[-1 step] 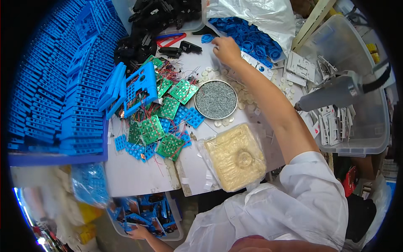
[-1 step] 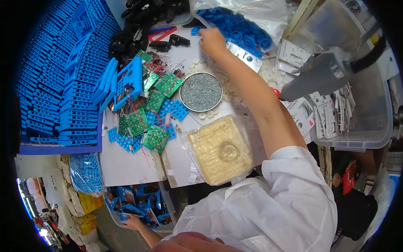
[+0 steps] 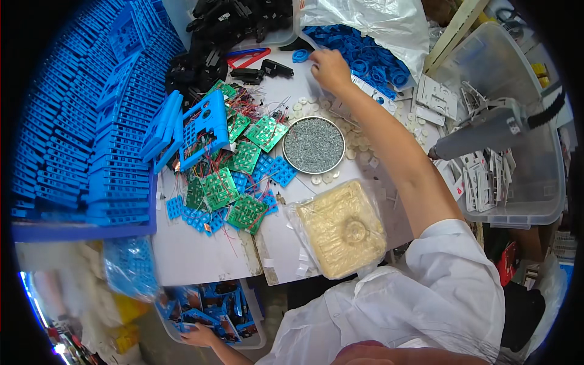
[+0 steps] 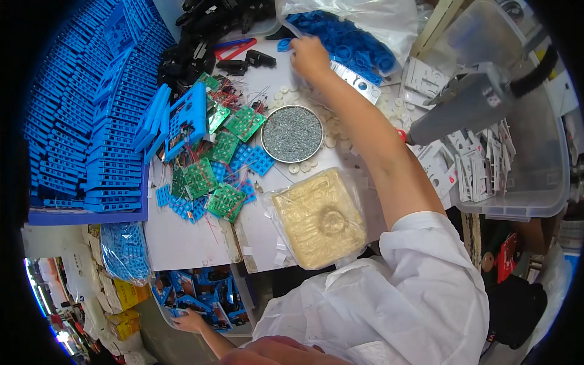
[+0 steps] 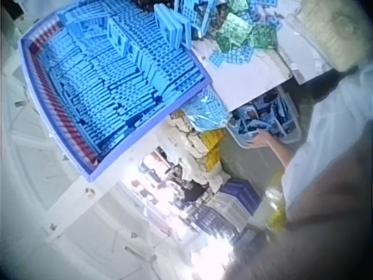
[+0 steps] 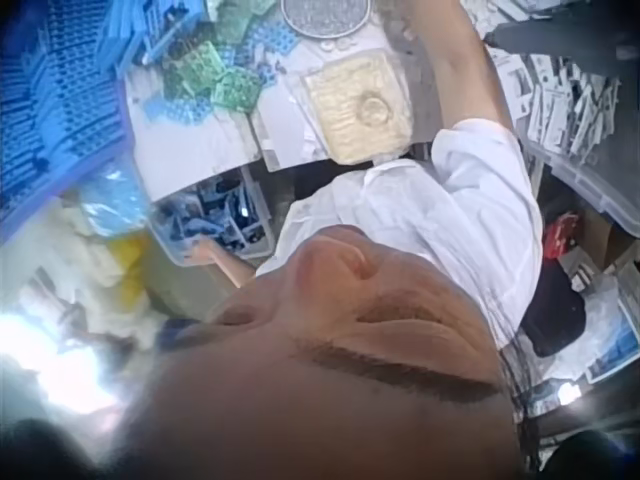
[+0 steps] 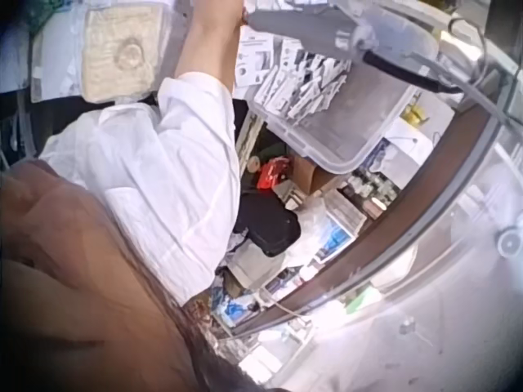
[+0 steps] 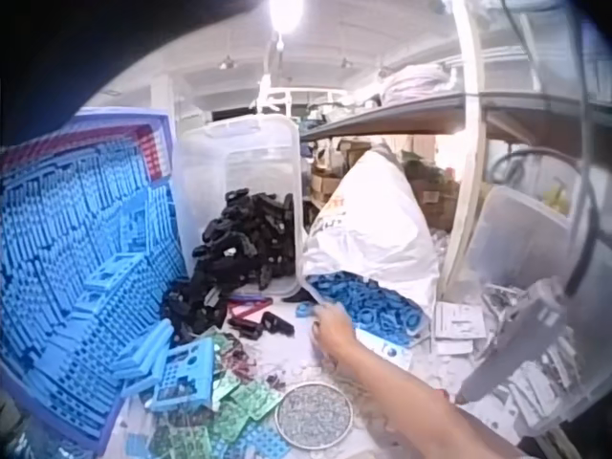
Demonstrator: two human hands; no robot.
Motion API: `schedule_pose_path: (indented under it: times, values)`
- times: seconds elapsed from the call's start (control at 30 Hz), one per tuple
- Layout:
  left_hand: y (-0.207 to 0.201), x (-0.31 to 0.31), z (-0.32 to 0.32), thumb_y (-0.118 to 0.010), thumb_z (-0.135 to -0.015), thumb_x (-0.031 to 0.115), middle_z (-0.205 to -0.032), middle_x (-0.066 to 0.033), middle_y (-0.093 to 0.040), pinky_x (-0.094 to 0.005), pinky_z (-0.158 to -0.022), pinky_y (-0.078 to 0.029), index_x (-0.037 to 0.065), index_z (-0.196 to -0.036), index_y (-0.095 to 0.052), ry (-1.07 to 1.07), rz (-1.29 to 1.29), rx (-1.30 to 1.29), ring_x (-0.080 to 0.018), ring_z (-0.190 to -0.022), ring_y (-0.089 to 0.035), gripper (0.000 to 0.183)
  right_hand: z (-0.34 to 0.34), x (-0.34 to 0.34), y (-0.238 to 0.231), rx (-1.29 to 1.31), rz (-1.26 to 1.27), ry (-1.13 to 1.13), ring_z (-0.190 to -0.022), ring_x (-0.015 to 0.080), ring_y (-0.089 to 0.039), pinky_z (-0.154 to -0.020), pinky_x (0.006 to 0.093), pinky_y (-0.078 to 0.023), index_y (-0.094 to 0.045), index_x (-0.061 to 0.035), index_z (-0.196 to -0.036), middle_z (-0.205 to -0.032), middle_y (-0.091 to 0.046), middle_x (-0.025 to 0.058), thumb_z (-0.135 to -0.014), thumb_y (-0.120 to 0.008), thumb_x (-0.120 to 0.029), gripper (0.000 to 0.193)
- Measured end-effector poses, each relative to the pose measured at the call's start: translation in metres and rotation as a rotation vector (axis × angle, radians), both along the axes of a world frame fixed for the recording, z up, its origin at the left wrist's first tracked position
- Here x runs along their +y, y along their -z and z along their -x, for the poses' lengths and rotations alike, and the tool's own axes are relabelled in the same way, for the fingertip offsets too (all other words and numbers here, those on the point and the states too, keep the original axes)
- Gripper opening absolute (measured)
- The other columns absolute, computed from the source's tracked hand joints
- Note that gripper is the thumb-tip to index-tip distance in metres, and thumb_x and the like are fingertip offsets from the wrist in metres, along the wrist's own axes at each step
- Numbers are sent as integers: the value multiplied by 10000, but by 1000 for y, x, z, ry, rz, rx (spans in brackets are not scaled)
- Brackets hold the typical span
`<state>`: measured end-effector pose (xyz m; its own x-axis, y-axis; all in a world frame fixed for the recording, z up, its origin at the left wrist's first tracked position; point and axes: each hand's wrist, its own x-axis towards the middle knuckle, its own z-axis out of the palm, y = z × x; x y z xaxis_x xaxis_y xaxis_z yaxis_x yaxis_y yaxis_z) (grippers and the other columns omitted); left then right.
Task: Assemble electronic components into a blue plastic casing using a glue gun.
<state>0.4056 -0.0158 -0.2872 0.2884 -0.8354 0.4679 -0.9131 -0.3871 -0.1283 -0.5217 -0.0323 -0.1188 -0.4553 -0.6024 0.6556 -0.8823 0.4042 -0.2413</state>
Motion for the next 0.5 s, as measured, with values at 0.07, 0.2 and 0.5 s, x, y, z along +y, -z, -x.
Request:
schedule_pose_path:
  times: [0.07,0.2,0.5]
  values:
    - [-55,-2,72,-647,-951,423,-1520,-277,-362,-560,-1124,-351,-53,-1514,-357,360,129,59,-435,-1345,-429,792,10,-1,-7,80,101,71,-982,389,-636,-866,478,-548,-741,-112,-985,-996,-707,133,-788,-726,-209,220]
    - [-154,9,191,-621,-989,302,-1551,-274,-311,-547,-1115,-372,-37,-1523,-356,734,150,206,-426,-1396,-386,686,13,-3,-41,147,-1,458,-1086,401,-604,-937,481,-529,-718,-159,-1109,-1218,-657,113,-824,-713,-180,287]
    - [-219,42,363,-607,-933,64,-1455,-220,-469,-408,-997,-461,-26,-1407,-477,1337,41,742,-327,-1300,-488,499,7,52,-54,164,205,-35,-970,353,-664,-877,463,-535,-762,-154,-1130,-1085,-737,96,-824,-739,-169,306]
